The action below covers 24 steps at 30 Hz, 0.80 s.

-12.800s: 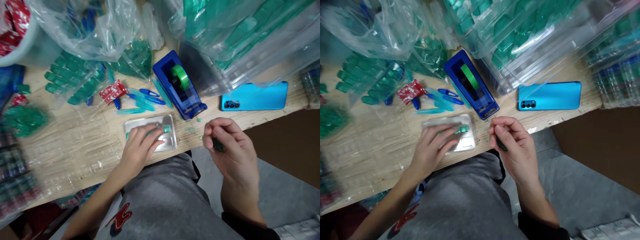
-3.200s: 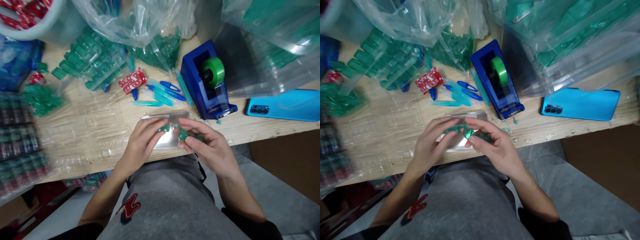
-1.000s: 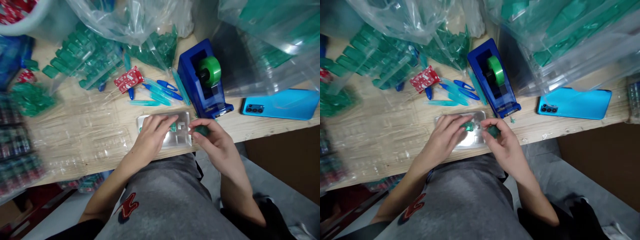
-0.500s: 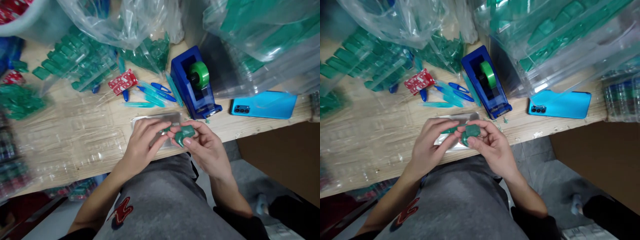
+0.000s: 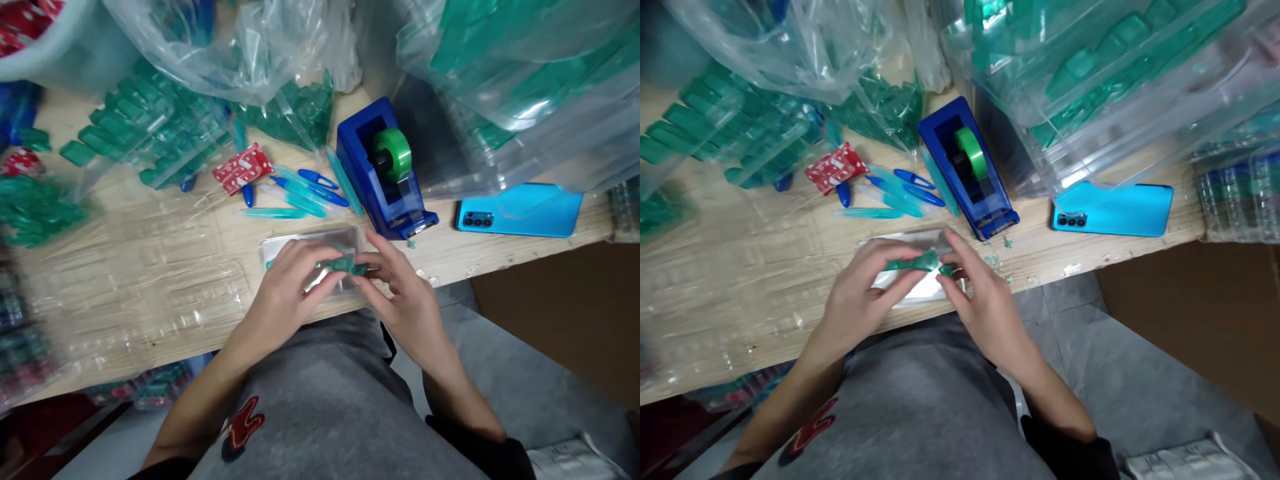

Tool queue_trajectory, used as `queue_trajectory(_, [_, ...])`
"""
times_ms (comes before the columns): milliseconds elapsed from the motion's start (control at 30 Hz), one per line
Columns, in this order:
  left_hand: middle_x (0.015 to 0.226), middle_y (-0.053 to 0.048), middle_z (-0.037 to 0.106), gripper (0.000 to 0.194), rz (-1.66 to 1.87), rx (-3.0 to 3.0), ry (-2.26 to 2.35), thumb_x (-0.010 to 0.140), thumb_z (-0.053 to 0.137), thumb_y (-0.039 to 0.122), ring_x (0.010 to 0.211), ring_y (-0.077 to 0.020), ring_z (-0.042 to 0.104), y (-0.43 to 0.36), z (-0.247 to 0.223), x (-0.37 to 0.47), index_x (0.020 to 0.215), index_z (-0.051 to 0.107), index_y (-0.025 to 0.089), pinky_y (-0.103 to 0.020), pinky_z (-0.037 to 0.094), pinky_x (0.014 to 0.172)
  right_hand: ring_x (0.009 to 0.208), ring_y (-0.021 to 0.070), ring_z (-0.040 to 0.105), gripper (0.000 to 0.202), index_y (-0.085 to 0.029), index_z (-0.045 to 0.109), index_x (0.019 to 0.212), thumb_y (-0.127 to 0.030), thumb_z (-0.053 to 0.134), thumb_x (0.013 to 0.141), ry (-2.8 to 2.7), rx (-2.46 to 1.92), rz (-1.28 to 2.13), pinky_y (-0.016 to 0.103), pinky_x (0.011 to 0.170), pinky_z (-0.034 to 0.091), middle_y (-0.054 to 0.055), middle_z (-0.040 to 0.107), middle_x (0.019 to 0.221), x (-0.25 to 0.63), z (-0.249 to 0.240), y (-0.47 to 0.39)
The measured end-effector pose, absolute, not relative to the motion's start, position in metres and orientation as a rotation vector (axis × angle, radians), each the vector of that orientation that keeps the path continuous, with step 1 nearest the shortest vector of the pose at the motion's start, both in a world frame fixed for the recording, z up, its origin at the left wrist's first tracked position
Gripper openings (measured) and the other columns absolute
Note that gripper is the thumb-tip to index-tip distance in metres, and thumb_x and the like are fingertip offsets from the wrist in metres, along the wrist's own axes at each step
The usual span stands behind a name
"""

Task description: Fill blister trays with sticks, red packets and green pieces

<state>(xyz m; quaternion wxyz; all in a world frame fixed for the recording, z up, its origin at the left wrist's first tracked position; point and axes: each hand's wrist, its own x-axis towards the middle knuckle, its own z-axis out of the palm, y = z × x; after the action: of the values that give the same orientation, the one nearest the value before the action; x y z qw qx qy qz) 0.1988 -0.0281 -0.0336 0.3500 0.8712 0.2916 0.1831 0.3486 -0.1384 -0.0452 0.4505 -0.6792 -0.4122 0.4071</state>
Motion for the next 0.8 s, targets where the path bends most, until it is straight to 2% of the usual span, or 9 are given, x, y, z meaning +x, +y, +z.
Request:
queue_trajectory(133, [0.093, 0.000, 0.070, 0.013, 0.424, 2.344, 0.836, 0.090, 0.062, 0.022, 0.088, -0.0180, 0.060, -0.026, -0.049, 0.200, 0.102, 0.059, 0.021, -0.033, 0.044, 0.079, 0.096, 0.0142, 0.067, 0.051, -0.035, 0.050, 0.136, -0.017, 0.063, 0.089, -0.897, -1.737, 0.927, 0.030, 0.085, 0.057, 0.000, 0.069, 0.108, 0.363, -0.050, -0.147])
queue_trajectory(300, [0.089, -0.001, 0.073, 0.014, 0.454, 2.528, 0.810, 0.090, 0.062, 0.032, 0.083, -0.0203, 0.058, -0.035, -0.056, 0.212, 0.096, 0.060, 0.020, -0.036, 0.039, 0.078, 0.097, 0.0120, 0.065, 0.050, -0.038, 0.053, 0.133, -0.017, 0.064, 0.089, -0.891, -1.727, 0.926, 0.027, 0.087, 0.054, -0.002, 0.067, 0.110, 0.369, -0.047, -0.151])
queue_trajectory(500, [0.097, -0.006, 0.072, 0.017, 0.366, 2.730, 0.849, 0.087, 0.064, 0.034, 0.088, -0.0242, 0.059, -0.038, -0.060, 0.218, 0.094, 0.061, 0.019, -0.041, 0.041, 0.080, 0.096, 0.0114, 0.065, 0.048, -0.038, 0.055, 0.131, -0.017, 0.064, 0.089, -0.899, -1.717, 0.916, 0.027, 0.086, 0.054, -0.003, 0.068, 0.111, 0.368, -0.048, -0.150])
queue_trajectory(633, [0.104, -0.009, 0.067, 0.019, 0.355, 2.637, 0.748, 0.094, 0.054, 0.030, 0.094, -0.0214, 0.061, -0.040, -0.044, 0.198, 0.108, 0.059, 0.018, -0.035, 0.049, 0.079, 0.097, 0.0117, 0.065, 0.046, -0.036, 0.057, 0.129, -0.015, 0.065, 0.088, -0.875, -1.711, 0.886, 0.028, 0.085, 0.054, -0.002, 0.068, 0.110, 0.371, -0.048, -0.152])
queue_trajectory(733, [0.087, -0.003, 0.066, 0.018, 0.112, 2.460, 0.669, 0.099, 0.044, 0.025, 0.079, -0.0149, 0.063, -0.043, -0.031, 0.173, 0.099, 0.060, 0.018, -0.027, 0.050, 0.068, 0.094, 0.0124, 0.066, 0.045, -0.033, 0.059, 0.127, -0.014, 0.065, 0.087, -0.839, -1.721, 0.868, 0.028, 0.081, 0.055, -0.001, 0.069, 0.106, 0.374, -0.046, -0.156])
queue_trajectory(800, [0.081, -0.002, 0.065, 0.023, -0.077, 2.402, 0.659, 0.100, 0.043, 0.027, 0.073, -0.0148, 0.063, -0.042, -0.030, 0.160, 0.092, 0.062, 0.018, -0.026, 0.049, 0.064, 0.092, 0.0127, 0.066, 0.044, -0.032, 0.060, 0.126, -0.014, 0.066, 0.087, -0.820, -1.729, 0.865, 0.028, 0.080, 0.055, -0.001, 0.070, 0.104, 0.375, -0.045, -0.156])
